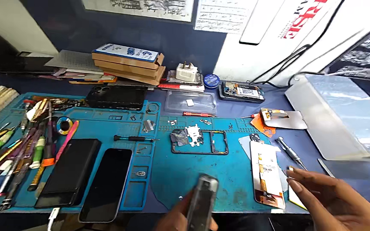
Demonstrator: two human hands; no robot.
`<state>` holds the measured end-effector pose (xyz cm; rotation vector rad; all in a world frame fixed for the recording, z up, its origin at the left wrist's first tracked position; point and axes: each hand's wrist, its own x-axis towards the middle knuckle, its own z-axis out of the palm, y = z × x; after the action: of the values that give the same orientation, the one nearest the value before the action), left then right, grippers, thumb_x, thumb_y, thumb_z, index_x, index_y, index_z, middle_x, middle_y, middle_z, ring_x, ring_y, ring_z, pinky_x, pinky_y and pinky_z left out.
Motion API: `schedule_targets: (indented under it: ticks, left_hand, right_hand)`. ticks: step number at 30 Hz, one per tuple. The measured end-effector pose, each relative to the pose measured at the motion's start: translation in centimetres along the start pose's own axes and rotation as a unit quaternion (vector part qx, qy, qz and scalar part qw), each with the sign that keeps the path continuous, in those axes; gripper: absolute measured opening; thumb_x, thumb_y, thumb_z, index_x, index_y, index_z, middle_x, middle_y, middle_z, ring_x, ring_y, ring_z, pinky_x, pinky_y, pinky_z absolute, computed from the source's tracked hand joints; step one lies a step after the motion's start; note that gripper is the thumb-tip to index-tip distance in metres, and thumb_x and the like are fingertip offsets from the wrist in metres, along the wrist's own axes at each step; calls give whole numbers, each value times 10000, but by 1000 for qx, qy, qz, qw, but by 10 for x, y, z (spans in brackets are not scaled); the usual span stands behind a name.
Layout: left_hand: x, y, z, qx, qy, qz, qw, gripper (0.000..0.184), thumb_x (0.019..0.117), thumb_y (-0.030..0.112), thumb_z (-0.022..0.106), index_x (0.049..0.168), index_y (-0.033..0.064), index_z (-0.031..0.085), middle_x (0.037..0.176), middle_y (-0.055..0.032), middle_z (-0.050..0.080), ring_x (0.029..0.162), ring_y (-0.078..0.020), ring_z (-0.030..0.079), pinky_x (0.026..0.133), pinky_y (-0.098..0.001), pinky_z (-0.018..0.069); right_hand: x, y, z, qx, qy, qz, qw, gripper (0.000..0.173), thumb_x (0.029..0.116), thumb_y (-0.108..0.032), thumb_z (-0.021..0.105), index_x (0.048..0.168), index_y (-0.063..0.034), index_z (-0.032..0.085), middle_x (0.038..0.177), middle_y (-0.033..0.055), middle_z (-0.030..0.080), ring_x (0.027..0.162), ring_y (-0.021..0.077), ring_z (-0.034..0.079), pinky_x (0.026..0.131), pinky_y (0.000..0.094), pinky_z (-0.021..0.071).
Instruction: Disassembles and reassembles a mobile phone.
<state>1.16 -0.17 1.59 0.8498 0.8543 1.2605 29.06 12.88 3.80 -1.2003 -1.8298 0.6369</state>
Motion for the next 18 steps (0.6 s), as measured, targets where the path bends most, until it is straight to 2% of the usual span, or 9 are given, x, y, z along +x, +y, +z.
schedule_targets:
  ticks: [1, 2, 4, 6, 7, 9, 10, 13, 18]
  left_hand:
    - [0, -10, -13, -97, -10, -13, 995, 795, 996, 648, 448, 1525, 64, 343, 1219, -213, 671, 948, -317, 715, 791, -462, 617]
    - [-1, -17, -22, -159, -22, -12, 987, 768, 989, 634, 482, 1533, 111, 337, 1259, -234, 650, 985, -367, 706, 824, -501, 608]
    - [-1, -22, -30, -206, -36, 7, 978, 757, 996, 604, 502, 1531, 99, 324, 1334, -272, 600, 1074, -434, 674, 899, -554, 582]
    - [2, -23, -33, -231, -50, 23, 972, 708, 1006, 562, 516, 1499, 68, 395, 1400, -292, 553, 1168, -466, 629, 987, -587, 530]
    - [4, -22, -33, -233, -54, 36, 970, 684, 1011, 532, 527, 1497, 65, 414, 1433, -292, 528, 1212, -470, 602, 1027, -593, 499]
    - [9, -18, -33, -223, -53, 84, 970, 668, 1003, 432, 597, 1519, 55, 404, 1480, -279, 486, 1292, -470, 546, 1093, -607, 445]
    - [11, -17, -32, -208, -55, 117, 969, 679, 995, 392, 623, 1536, 62, 381, 1502, -267, 464, 1326, -467, 517, 1115, -617, 421]
    - [13, -10, -30, -134, -46, 186, 972, 687, 945, 368, 693, 1509, 78, 427, 1462, -257, 513, 1324, -445, 528, 1116, -593, 437]
    - [14, -13, -29, -148, -64, 192, 968, 826, 870, 324, 774, 1525, 31, 364, 1457, -268, 502, 1306, -446, 537, 1105, -594, 445]
  right_hand:
    - [-5, 5, -3, -43, 7, 32, 999, 231, 959, -142, 676, 1146, -5, 674, 1077, 52, 744, 931, 112, 729, 790, 296, 630]
    - [-11, 9, -5, -96, 11, 66, 993, 281, 959, -208, 680, 1167, -19, 679, 1068, 53, 746, 910, 116, 733, 749, 302, 635]
    - [-20, 15, 0, -193, -3, 119, 974, 436, 952, -371, 685, 1257, -60, 664, 1070, 62, 748, 894, 177, 742, 704, 401, 633]
    - [-22, 18, 14, -268, -7, 125, 955, 610, 911, -506, 698, 1338, -75, 637, 1079, 110, 740, 899, 293, 731, 708, 552, 595]
    - [-21, 18, 21, -302, -3, 118, 946, 691, 887, -565, 691, 1369, -75, 619, 1072, 135, 732, 890, 337, 717, 701, 594, 572]
    - [-17, 16, 34, -365, 5, 103, 925, 845, 831, -679, 667, 1406, -65, 592, 1042, 179, 711, 855, 390, 689, 666, 615, 540]
    - [-15, 15, 38, -390, 7, 101, 915, 881, 810, -698, 671, 1419, -68, 581, 1029, 191, 699, 840, 404, 676, 644, 609, 528]
    - [-12, 13, 46, -410, 7, 113, 905, 894, 766, -632, 759, 1459, -105, 553, 1056, 209, 677, 853, 431, 666, 617, 596, 522]
    - [-3, 14, 48, -377, 10, 164, 912, 1033, 681, -550, 846, 1555, -175, 442, 1097, 193, 661, 886, 414, 661, 637, 601, 521]
